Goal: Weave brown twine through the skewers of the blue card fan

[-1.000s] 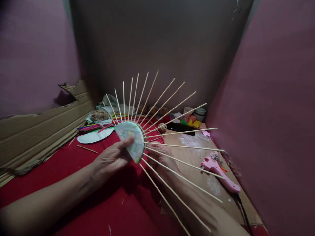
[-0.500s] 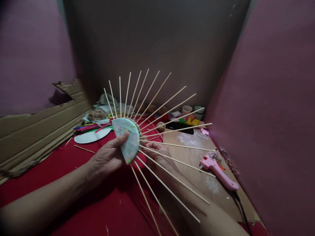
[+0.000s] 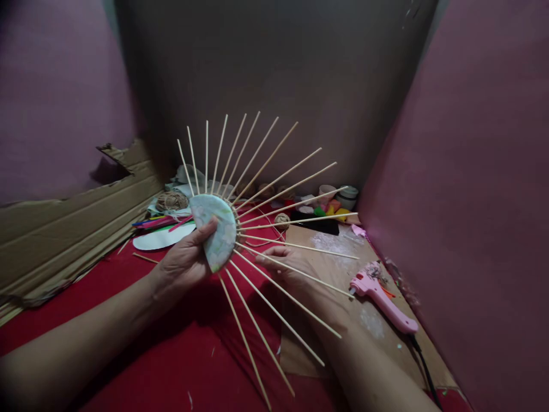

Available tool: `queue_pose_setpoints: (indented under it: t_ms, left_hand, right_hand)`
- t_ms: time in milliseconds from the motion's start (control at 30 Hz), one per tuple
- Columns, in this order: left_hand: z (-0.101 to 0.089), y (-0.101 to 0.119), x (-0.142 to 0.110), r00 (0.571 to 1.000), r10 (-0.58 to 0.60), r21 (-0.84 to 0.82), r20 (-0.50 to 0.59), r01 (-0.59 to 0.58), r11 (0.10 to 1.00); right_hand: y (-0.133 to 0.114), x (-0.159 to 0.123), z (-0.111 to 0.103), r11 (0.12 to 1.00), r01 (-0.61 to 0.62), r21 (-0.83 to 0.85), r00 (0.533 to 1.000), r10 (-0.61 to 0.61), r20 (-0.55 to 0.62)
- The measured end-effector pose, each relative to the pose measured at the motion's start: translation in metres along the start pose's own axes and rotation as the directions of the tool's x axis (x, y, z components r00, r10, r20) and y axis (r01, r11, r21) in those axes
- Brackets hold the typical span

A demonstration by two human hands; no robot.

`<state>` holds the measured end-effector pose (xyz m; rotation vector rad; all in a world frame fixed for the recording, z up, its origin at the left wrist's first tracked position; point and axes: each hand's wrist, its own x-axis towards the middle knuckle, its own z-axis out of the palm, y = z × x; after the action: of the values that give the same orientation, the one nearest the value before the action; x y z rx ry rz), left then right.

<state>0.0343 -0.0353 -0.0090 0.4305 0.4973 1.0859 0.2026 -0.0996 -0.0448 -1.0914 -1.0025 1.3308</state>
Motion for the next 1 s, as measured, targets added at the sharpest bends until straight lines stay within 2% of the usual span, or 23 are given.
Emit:
queue_pose_setpoints:
  t_ms: [100, 200, 267, 367, 567, 700, 833, 933, 1000]
  left_hand:
    - [-0.002, 0.01, 0.007, 0.998, 0.057, -0.016, -0.015, -0.057, 0.998]
    - [-0.005, 0.018, 0.014, 0.995, 0.097, -0.038, -0.019, -0.098, 0.994]
    - [-0.008, 0.022, 0.018, 0.993, 0.113, -0.048, -0.018, -0.113, 0.992]
    - [-0.01, 0.023, 0.021, 0.992, 0.124, -0.068, -0.019, -0.125, 0.99]
    - [-0.01, 0.025, 0.023, 0.987, 0.163, -0.098, -0.016, -0.163, 0.982]
    - [-0.009, 0.031, 0.026, 0.977, 0.207, -0.091, -0.049, -0.211, 0.973]
    - [-0.01, 0.037, 0.029, 0.968, 0.246, -0.08, -0.045, -0.249, 0.965]
    - [-0.012, 0.041, 0.031, 0.957, 0.291, -0.089, -0.008, -0.291, 0.953]
    - [-0.013, 0.043, 0.032, 0.949, 0.315, -0.113, -0.012, -0.314, 0.943]
  right_hand:
    - [-0.017, 0.0, -0.011, 0.994, -0.079, -0.078, 0.996, 0.075, -0.056]
    - [-0.026, 0.001, -0.02, 0.991, -0.088, -0.101, 0.996, 0.088, -0.002]
    - [-0.028, 0.002, -0.023, 0.989, -0.087, -0.123, 0.996, 0.09, 0.02]
    - [-0.026, 0.003, -0.024, 0.978, -0.1, -0.185, 0.995, 0.101, -0.008]
    - [-0.022, 0.003, -0.027, 0.983, -0.139, -0.122, 0.99, 0.141, 0.006]
    - [-0.024, 0.005, -0.032, 0.986, -0.065, -0.151, 0.998, 0.062, -0.026]
    - [-0.028, 0.006, -0.033, 0.962, 0.018, -0.274, 0.996, -0.042, -0.079]
    - [-0.033, 0.005, -0.029, 0.916, 0.102, -0.387, 0.98, -0.16, -0.122]
    - [-0.034, 0.003, -0.027, 0.873, 0.186, -0.45, 0.952, -0.274, -0.138]
